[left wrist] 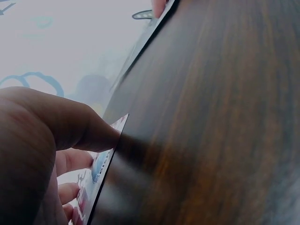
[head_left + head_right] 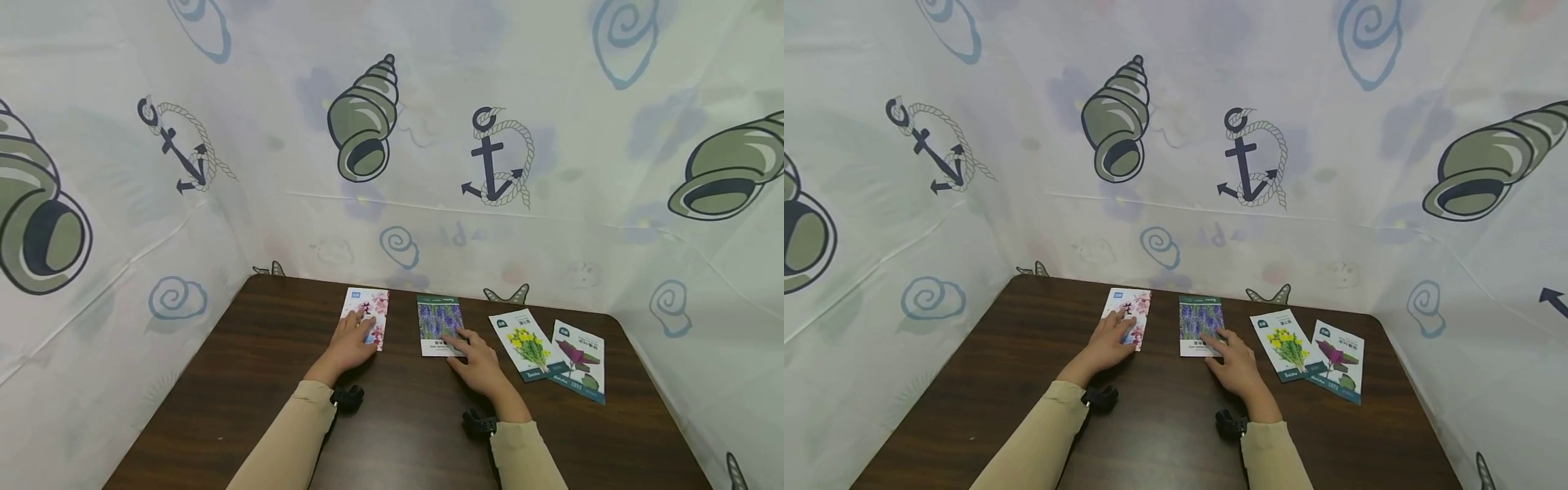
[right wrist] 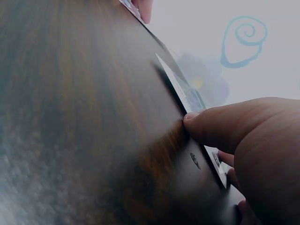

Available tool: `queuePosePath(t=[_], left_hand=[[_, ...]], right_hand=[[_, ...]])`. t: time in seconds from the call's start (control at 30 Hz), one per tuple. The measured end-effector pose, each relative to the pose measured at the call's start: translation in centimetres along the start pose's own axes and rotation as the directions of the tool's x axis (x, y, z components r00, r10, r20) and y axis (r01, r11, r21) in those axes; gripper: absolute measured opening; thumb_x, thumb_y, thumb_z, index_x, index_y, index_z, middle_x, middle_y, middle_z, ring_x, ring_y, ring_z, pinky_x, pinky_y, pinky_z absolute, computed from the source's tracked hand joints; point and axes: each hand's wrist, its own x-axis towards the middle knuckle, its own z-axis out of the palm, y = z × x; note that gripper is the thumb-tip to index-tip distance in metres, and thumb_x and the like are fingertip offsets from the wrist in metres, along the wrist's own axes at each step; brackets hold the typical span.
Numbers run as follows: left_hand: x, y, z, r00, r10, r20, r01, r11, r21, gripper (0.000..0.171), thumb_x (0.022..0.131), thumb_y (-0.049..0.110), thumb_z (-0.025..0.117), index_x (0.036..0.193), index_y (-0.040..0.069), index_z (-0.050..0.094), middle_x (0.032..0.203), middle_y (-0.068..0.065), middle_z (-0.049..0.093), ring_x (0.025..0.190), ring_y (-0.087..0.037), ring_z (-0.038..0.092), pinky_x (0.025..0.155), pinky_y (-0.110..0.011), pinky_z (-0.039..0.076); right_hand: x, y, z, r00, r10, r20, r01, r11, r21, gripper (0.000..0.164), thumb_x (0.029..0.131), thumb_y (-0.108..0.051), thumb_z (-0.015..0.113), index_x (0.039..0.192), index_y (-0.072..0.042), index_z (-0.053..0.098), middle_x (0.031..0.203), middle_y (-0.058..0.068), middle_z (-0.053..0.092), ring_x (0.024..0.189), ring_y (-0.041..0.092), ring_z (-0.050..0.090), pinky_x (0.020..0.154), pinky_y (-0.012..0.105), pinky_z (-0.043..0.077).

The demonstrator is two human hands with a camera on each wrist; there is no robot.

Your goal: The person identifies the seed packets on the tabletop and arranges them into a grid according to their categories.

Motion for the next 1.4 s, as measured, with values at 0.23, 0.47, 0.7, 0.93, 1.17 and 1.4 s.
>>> queuePosePath(t=[0.23, 0.47, 0.7, 0.93, 1.17, 1.4], left_hand=[[0.1, 0.0, -0.1, 1.000, -0.008, 0.018, 0.009, 1.000, -0.005, 0.072, 0.099, 0.034, 0.069, 0.165, 0.013, 0.050, 0.181, -0.021, 0.022, 0.165, -0.049, 0.017, 0.133, -0.070, 0.018], [0.0, 0.2, -0.3, 1.000, -0.025, 0.017, 0.025, 1.000, -0.016, 0.072, 0.099, 0.035, 0.068, 0.164, 0.012, 0.050, 0.181, -0.021, 0.020, 0.167, -0.050, 0.013, 0.133, -0.071, 0.016], [-0.2, 0.3, -0.5, 0.999, -0.028, 0.015, 0.028, 1.000, -0.011, 0.071, 0.099, 0.034, 0.068, 0.164, 0.012, 0.050, 0.181, -0.022, 0.021, 0.166, -0.050, 0.015, 0.133, -0.071, 0.016], [-0.2, 0.4, -0.6, 0.999, -0.031, 0.017, 0.032, 0.999, -0.032, 0.071, 0.099, 0.034, 0.067, 0.164, 0.012, 0.050, 0.181, -0.022, 0.020, 0.168, -0.050, 0.011, 0.133, -0.073, 0.014], [-0.1, 0.3, -0.5, 1.000, -0.023, 0.019, 0.024, 0.999, -0.027, 0.071, 0.099, 0.033, 0.068, 0.164, 0.013, 0.050, 0.180, -0.022, 0.022, 0.167, -0.050, 0.014, 0.133, -0.072, 0.016], [0.0, 0.3, -0.3, 1.000, -0.007, 0.008, 0.007, 1.000, -0.017, 0.071, 0.098, 0.033, 0.068, 0.163, 0.013, 0.051, 0.179, -0.022, 0.025, 0.164, -0.049, 0.020, 0.132, -0.071, 0.020]], right_hand=[[0.1, 0.1, 0.0, 0.999, -0.011, -0.030, 0.012, 1.000, 0.024, 0.052, 0.106, -0.022, 0.073, 0.156, -0.026, 0.063, 0.169, 0.017, 0.043, 0.151, 0.049, 0.044, 0.119, 0.078, 0.030], [0.3, -0.1, -0.2, 0.999, -0.025, -0.023, 0.026, 1.000, 0.013, 0.051, 0.105, -0.021, 0.074, 0.155, -0.026, 0.064, 0.167, 0.018, 0.046, 0.149, 0.049, 0.046, 0.118, 0.078, 0.033], [0.3, 0.0, -0.3, 1.000, 0.006, -0.027, -0.003, 0.996, 0.090, 0.055, 0.103, -0.018, 0.077, 0.156, -0.027, 0.063, 0.165, 0.016, 0.047, 0.151, 0.046, 0.043, 0.118, 0.075, 0.031], [0.4, 0.4, -0.2, 0.998, 0.007, -0.063, 0.002, 0.989, 0.148, 0.057, 0.101, -0.016, 0.079, 0.155, -0.026, 0.064, 0.163, 0.017, 0.047, 0.152, 0.046, 0.041, 0.117, 0.074, 0.029], [0.2, 1.0, -0.3, 0.990, -0.018, -0.141, 0.055, 0.963, 0.263, 0.061, 0.103, -0.011, 0.075, 0.160, -0.015, 0.056, 0.156, 0.019, 0.046, 0.148, 0.043, 0.041, 0.118, 0.075, 0.034], [0.2, 1.3, -0.7, 0.971, 0.043, -0.235, 0.050, 0.925, 0.377, 0.061, 0.103, -0.005, 0.072, 0.161, -0.013, 0.055, 0.156, 0.018, 0.045, 0.152, 0.041, 0.038, 0.126, 0.072, 0.029]])
